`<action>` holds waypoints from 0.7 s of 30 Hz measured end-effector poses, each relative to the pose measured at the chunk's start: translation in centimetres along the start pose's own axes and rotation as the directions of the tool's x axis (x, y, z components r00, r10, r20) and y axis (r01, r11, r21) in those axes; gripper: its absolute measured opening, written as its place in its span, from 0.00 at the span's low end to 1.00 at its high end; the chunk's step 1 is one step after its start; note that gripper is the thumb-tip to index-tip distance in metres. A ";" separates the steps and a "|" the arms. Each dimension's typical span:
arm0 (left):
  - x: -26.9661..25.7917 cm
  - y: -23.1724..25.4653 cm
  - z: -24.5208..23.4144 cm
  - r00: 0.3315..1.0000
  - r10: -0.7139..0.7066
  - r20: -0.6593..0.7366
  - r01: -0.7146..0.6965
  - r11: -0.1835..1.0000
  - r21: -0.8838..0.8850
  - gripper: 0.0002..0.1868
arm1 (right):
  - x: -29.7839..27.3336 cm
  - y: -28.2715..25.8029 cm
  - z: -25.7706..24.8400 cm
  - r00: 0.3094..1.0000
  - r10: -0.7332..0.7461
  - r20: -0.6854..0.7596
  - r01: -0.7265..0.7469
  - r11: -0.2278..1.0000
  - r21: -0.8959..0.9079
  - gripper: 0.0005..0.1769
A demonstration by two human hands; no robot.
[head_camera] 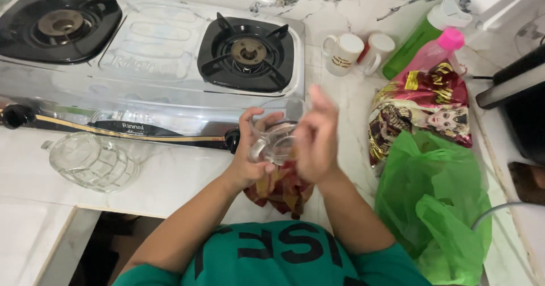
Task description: Drying various glass and ceramic mugs and cups with a cloth in a kitchen area.
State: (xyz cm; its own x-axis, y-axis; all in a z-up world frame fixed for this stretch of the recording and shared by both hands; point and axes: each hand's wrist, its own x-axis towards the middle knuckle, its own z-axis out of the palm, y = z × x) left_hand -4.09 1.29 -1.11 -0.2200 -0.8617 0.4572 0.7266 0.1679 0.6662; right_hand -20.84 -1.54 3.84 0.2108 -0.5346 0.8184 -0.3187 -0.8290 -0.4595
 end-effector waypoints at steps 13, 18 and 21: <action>0.8 -0.7 -1.1 0.999 0.024 -0.035 -0.017 0.984 0.179 0.57 | 1.2 1.4 1.3 0.974 0.217 -0.068 -0.166 0.884 0.438 0.23; 0.6 -2.1 -2.7 0.988 0.067 -0.136 -0.043 0.983 0.177 0.57 | 0.2 1.4 2.1 0.987 -0.161 -0.007 0.160 0.984 -0.081 0.14; 0.7 -0.9 -1.5 0.994 0.014 -0.108 -0.006 0.997 0.072 0.58 | 2.0 3.7 0.4 0.995 0.054 0.078 -0.067 0.980 0.186 0.22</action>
State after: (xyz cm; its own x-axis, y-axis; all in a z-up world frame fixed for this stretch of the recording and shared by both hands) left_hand -3.88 -0.16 -2.29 -0.1383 -0.9059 0.4003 0.6792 0.2074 0.7040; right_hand -21.21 -5.74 3.62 0.2653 -0.5895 0.7629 -0.1549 -0.8071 -0.5698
